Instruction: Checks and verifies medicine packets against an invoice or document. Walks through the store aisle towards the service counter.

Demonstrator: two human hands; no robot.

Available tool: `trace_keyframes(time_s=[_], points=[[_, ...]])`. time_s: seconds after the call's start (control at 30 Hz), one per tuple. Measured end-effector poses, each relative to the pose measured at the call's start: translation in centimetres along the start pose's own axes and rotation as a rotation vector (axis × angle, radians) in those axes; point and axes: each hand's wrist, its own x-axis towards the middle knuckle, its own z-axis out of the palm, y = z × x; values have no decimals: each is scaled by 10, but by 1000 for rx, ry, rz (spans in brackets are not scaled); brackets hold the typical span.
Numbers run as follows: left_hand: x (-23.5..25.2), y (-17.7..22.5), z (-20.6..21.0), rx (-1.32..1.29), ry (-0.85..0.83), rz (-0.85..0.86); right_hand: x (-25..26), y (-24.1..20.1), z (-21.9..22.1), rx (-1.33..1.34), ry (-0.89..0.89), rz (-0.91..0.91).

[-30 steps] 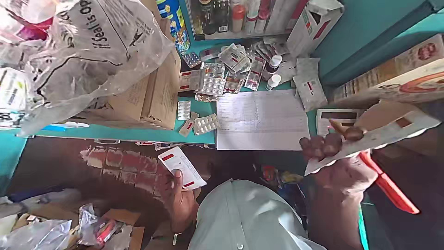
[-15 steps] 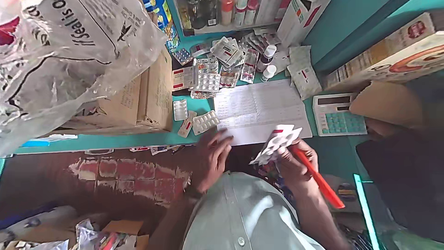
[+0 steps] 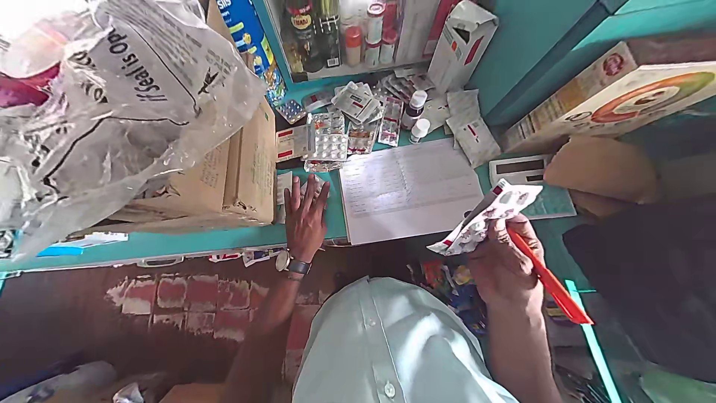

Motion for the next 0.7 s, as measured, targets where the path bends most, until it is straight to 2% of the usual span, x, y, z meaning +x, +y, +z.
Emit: trace_keyframes(time_s=[0.2,0.3,0.37,0.43,0.47,0.57,0.63,0.7], points=[[-19,6,-2,-143,286,68,7,-8,1,-96,0,-6],[-40,27,-27,-333,421,64,8,-9,3,-233,-33,-21],[-56,46,-52,-511,433,49,7,-7,9,-269,-83,-6],[-73,64,-68,-832,362,5,2,-2,18,-261,-149,25],[-81,72,-73,-1044,276,-45,-2,2,22,-256,-187,48],[-90,85,-78,-1575,-95,-183,-17,20,31,-259,-349,115],[-90,87,-77,-1720,-225,-161,-26,30,41,-306,-456,130],[-91,91,-80,-1724,-234,-178,-33,29,52,-410,-604,180]])
